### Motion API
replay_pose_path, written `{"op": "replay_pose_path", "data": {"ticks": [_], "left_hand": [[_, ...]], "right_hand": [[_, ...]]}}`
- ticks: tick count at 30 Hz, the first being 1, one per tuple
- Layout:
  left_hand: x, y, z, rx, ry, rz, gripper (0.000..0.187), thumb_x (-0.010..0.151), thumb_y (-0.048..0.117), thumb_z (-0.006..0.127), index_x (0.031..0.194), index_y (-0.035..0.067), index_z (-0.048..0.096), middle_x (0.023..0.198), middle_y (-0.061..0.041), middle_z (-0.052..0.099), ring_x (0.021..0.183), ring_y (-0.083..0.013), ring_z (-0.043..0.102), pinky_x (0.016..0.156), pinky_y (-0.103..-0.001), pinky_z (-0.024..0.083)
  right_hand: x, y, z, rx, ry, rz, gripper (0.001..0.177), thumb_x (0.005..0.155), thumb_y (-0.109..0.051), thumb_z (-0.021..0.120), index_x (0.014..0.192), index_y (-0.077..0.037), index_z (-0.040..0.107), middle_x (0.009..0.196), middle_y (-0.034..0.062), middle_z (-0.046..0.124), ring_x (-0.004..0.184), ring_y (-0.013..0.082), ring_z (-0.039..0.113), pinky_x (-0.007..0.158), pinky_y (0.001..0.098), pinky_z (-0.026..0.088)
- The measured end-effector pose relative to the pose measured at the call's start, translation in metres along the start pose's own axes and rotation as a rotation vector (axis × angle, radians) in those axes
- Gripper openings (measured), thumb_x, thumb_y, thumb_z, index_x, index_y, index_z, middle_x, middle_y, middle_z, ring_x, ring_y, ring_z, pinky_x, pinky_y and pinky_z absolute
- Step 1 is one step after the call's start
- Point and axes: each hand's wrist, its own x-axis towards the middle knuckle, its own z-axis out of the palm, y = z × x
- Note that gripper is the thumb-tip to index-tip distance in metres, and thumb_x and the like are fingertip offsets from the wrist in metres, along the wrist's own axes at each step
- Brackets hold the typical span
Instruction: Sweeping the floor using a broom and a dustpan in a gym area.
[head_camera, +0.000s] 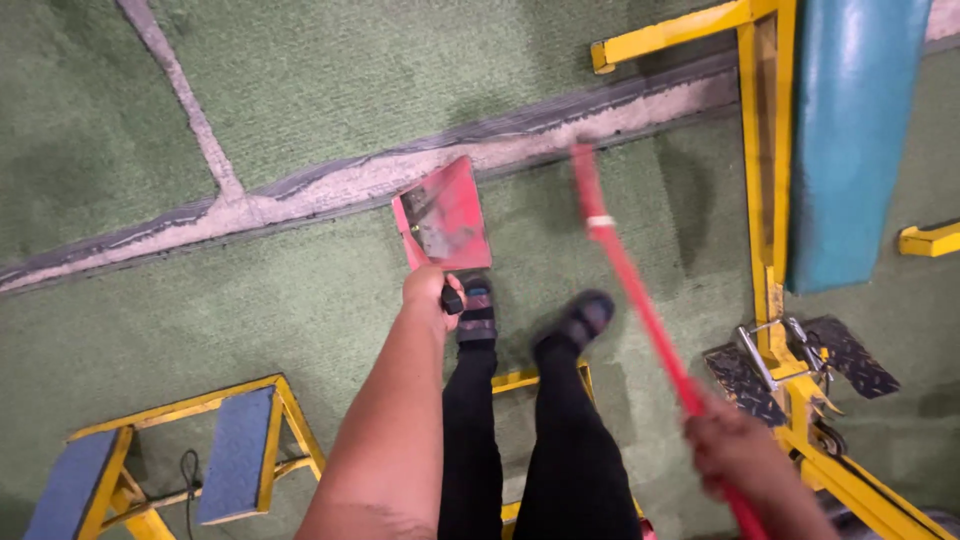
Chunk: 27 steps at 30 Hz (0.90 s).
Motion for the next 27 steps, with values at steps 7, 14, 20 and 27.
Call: {"op": "replay_pose_path", "data": {"ticks": [7, 14, 20, 27], "left_hand": [[0.020, -0.002, -0.002, 0.236, 0.022, 0.051, 0.025, 0.097, 0.011, 0.035, 0.117, 0.009, 0.050, 0.078, -0.002, 0.054, 0.051, -0.0095, 0.064, 0.042, -0.027, 0.050], [0.037, 0.002, -0.024, 0.105, -0.147, 0.157, 0.015, 0.092, 0.003, 0.043, 0.084, 0.006, 0.055, 0.060, -0.009, 0.052, 0.039, -0.0192, 0.041, 0.030, -0.031, 0.033], [0.000, 0.021, -0.011, 0.055, -0.110, 0.053, 0.013, 0.097, 0.011, 0.043, 0.093, 0.010, 0.056, 0.059, -0.004, 0.053, 0.045, -0.0138, 0.046, 0.035, -0.025, 0.036], [0.015, 0.020, -0.017, 0.069, -0.103, 0.061, 0.014, 0.093, 0.008, 0.044, 0.087, 0.011, 0.056, 0.059, -0.003, 0.053, 0.044, -0.0125, 0.045, 0.035, -0.024, 0.037]], "right_hand": [[0.187, 0.066, -0.026, 0.122, -0.203, -0.342, 0.026, 0.093, -0.031, 0.058, 0.094, -0.005, 0.063, 0.063, 0.0029, 0.053, 0.047, 0.0171, 0.047, 0.040, 0.0393, 0.040], [0.041, 0.054, 0.166, -0.170, -0.159, 0.085, 0.059, 0.099, -0.010, 0.047, 0.150, -0.038, 0.052, 0.056, 0.0116, 0.048, 0.040, 0.0253, 0.041, 0.037, 0.0426, 0.032], [-0.031, -0.021, 0.031, -0.102, -0.099, 0.089, 0.066, 0.092, 0.002, 0.062, 0.154, -0.019, 0.062, 0.066, 0.0109, 0.049, 0.044, 0.0155, 0.033, 0.039, 0.0304, 0.020], [0.019, -0.007, -0.024, -0.076, 0.303, -0.033, 0.064, 0.093, 0.000, 0.057, 0.156, -0.004, 0.048, 0.076, 0.0205, 0.058, 0.053, 0.0270, 0.045, 0.043, 0.0383, 0.036]]}}
